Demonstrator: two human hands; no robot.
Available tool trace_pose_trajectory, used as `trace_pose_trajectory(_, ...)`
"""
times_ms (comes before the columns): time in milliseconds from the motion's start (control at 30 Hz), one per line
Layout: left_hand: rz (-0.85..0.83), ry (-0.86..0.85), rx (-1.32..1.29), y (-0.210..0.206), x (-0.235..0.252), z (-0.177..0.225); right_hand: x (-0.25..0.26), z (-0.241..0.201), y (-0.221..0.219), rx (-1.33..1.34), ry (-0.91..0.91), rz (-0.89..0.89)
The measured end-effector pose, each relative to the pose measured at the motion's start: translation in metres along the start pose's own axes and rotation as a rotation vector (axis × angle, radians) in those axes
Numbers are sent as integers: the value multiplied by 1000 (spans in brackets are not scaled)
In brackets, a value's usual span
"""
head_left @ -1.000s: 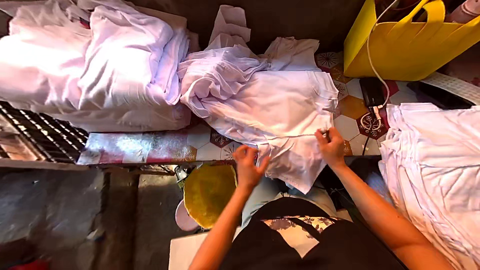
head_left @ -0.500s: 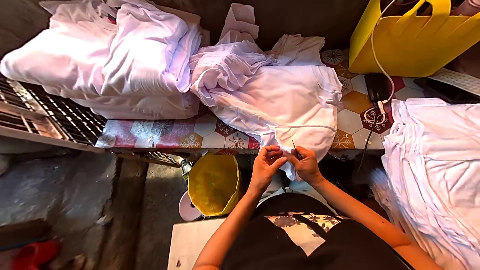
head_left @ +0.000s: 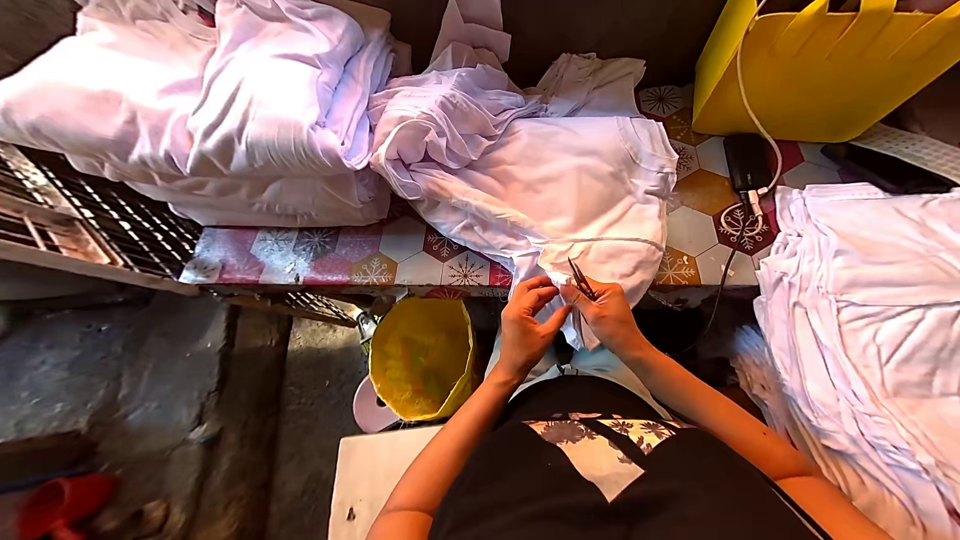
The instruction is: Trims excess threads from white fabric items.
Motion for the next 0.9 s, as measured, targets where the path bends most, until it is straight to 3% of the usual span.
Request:
trace_pose_trajectory(100,1,-112,168,-4,0,0,-2,2,-7,152,-119,-24)
trace_pose_trajectory(267,77,-54,119,1,9,-2,-1,3,-6,186,-147,-59)
trace_pose_trajectory(333,87,-13,111,7,10,-1,-2,15,16,-27,-83,-79)
trace_pose_trajectory(400,115,35,159,16,14,1,-12,34,54,-417,-52,-57)
trace_pose_trajectory(467,136,86,162,22,17,-1,-40,48,101,-881,-264,-121)
trace_pose_trajectory(533,134,125,110,25,19,-5,-84,62,139,-1169,-618,-386)
trace_pose_trajectory(567,132,139,85,25,20,-7,-108,71,151,-1174,-764,-554)
trace_pose_trajectory(633,132,162,59,25,23,-11,-149,92,152,-953,-827,-833)
trace_pose_trajectory(667,131,175,50,24,24,-12,-164,93,145,-736,-792,-851)
trace_pose_trajectory(767,113,184,40,20,31,-12,-187,90,109,7,-626,-454)
trace_pose_trajectory(800,104,183,36,19,34,-11,-187,95,97,105,-473,-298)
trace_pose_trajectory(900,73,207,-16,12,41,-6,-164,64,73,161,-141,-84)
Point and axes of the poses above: each hand's wrist, its own x-axis towards the middle knuckle, its own y-axis out of the back of the hand, z = x × y, the point moved 5 cm from there along x, towards the middle knuckle, and after that the axes turned 10 degrees about -x, right-handed, at the moved point
